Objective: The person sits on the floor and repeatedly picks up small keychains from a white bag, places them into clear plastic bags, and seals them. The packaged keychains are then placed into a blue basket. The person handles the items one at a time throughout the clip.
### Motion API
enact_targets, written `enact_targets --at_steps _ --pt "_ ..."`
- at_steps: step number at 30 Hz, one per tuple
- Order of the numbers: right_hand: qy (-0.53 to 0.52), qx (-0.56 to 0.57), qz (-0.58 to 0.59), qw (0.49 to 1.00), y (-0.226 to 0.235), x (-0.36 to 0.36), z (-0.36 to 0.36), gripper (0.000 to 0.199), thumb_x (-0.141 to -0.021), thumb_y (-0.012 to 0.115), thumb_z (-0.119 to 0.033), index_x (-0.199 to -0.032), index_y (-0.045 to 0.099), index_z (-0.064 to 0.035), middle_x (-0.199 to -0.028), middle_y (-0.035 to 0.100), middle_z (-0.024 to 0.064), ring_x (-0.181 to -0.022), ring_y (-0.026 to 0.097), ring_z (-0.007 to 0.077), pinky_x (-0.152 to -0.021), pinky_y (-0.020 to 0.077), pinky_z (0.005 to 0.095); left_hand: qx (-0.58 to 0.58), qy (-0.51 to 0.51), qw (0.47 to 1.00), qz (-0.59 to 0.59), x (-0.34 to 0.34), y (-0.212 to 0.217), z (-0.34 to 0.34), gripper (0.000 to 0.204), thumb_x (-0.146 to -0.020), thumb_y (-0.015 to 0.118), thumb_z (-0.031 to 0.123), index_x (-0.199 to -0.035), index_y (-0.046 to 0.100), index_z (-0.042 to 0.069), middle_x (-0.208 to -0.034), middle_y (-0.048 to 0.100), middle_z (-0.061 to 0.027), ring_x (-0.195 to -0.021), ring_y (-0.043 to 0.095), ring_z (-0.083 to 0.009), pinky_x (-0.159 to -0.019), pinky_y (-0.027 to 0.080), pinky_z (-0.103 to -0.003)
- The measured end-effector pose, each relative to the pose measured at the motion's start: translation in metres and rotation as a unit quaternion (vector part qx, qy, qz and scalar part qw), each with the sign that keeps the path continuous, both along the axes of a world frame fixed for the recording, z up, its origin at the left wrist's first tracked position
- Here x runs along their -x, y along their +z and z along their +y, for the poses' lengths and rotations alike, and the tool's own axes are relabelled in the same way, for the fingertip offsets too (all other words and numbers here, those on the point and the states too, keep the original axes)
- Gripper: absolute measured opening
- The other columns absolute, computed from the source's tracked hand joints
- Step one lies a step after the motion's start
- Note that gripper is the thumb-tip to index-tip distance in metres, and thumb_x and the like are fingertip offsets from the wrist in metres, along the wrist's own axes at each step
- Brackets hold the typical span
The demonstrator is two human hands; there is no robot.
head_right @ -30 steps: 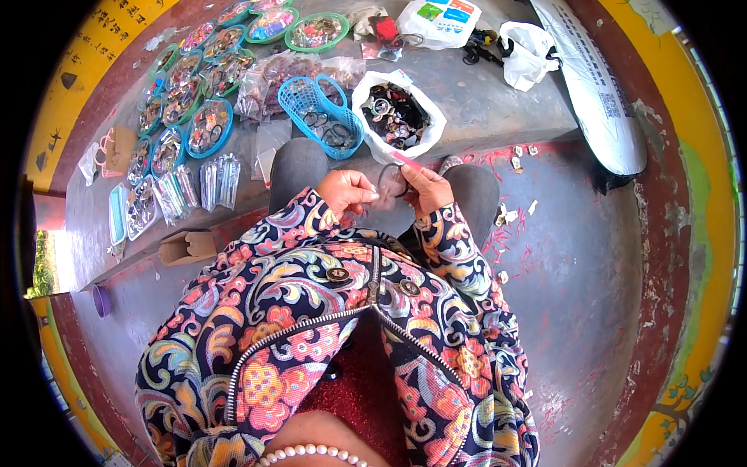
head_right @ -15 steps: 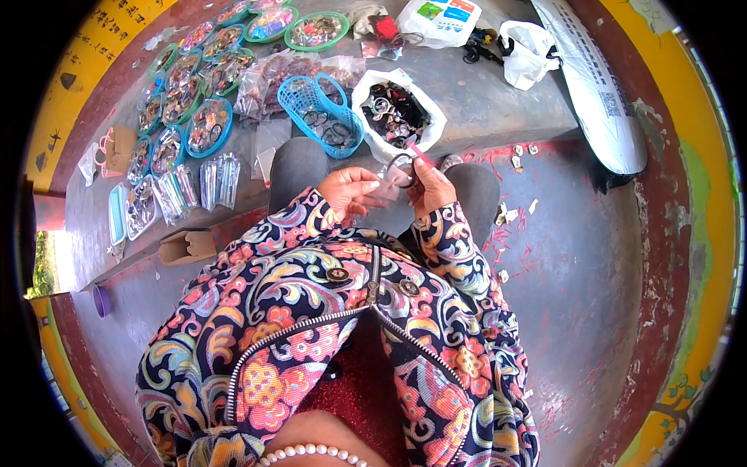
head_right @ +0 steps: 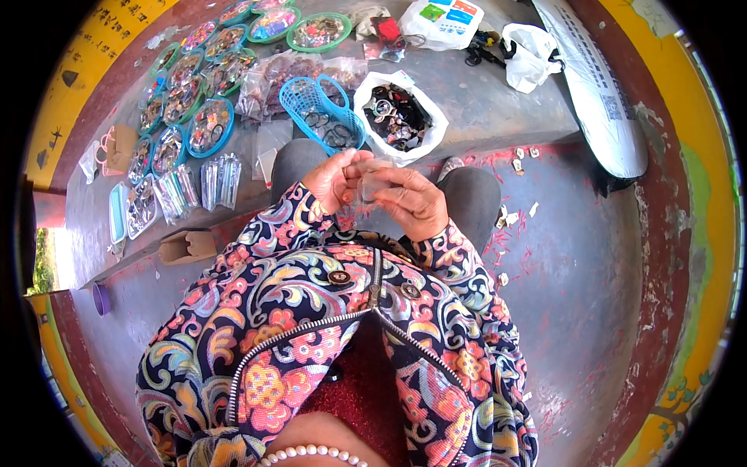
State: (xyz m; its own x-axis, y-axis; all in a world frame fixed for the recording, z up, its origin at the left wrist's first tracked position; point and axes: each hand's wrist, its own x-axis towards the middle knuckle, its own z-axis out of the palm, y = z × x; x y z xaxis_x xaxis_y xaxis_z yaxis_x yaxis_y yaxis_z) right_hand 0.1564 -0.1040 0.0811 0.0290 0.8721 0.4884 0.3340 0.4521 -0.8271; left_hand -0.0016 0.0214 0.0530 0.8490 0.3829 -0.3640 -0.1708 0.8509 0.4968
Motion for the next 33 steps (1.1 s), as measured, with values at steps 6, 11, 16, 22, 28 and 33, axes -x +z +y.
enact_targets --at_steps 6,11,16,22,28,33 --pt "-0.047 -0.112 -0.223 0.967 0.01 0.007 0.002 0.027 -0.054 0.068 0.001 -0.08 0.063 -0.0059 -0.105 0.053 0.0141 -0.103 0.049 0.0333 -0.082 0.0423 0.0384 -0.057 0.01 0.997 -0.046 0.005 0.009 0.004 0.036 -0.08 0.05 0.0 -0.116 0.043 0.005 -0.098 0.057 -0.0104 -0.079 0.057 -0.012 -0.046 0.039 -0.015" --pt "-0.063 -0.093 -0.218 0.969 0.008 0.008 0.0 0.031 -0.052 0.069 0.0 -0.081 0.063 -0.0071 -0.11 0.051 0.0152 -0.105 0.047 0.0352 -0.083 0.0415 0.04 -0.043 0.008 0.998 -0.042 0.002 0.017 0.002 0.027 -0.079 0.049 -0.004 -0.106 0.052 0.002 -0.094 0.058 -0.0085 -0.077 0.057 -0.0106 -0.054 0.046 -0.015" --pt "-0.059 -0.091 -0.212 0.971 0.004 0.009 0.0 0.031 -0.053 0.07 0.0 -0.083 0.063 -0.0069 -0.111 0.051 0.0154 -0.105 0.047 0.0351 -0.083 0.0413 0.0402 -0.06 0.023 0.998 -0.007 0.001 0.017 -0.001 0.019 -0.079 0.051 -0.004 -0.096 0.056 0.001 -0.088 0.059 -0.0063 -0.073 0.058 -0.0096 -0.061 0.05 -0.017" --pt "-0.05 -0.092 -0.222 0.97 0.005 0.009 0.0 0.031 -0.055 0.069 0.0 -0.085 0.062 -0.0064 -0.112 0.05 0.0156 -0.107 0.046 0.0352 -0.085 0.0407 0.0405 -0.046 0.039 0.997 0.04 0.0 0.02 -0.004 0.015 -0.079 0.052 -0.002 -0.093 0.056 0.002 -0.086 0.059 -0.0065 -0.071 0.059 -0.0105 -0.064 0.051 -0.02" --pt "-0.065 -0.033 -0.142 0.987 0.017 0.008 -0.005 0.033 -0.066 0.067 -0.012 -0.096 0.059 -0.004 -0.115 0.048 0.0157 -0.105 0.047 0.0315 -0.086 0.0395 0.0378 -0.071 0.053 0.994 0.062 -0.001 0.014 -0.005 0.013 -0.079 0.054 0.001 -0.092 0.056 0.003 -0.087 0.06 -0.007 -0.074 0.059 -0.0118 -0.065 0.052 -0.021" --pt "-0.188 0.067 0.01 0.98 -0.013 0.008 -0.002 0.03 -0.07 0.066 -0.008 -0.098 0.058 -0.0056 -0.101 0.055 0.011 -0.082 0.057 0.0171 -0.064 0.047 0.0248 -0.12 0.033 0.988 0.088 -0.003 0.014 -0.009 0.012 -0.08 0.055 0.007 -0.092 0.053 0.004 -0.086 0.059 -0.0055 -0.074 0.059 -0.0122 -0.061 0.052 -0.023"
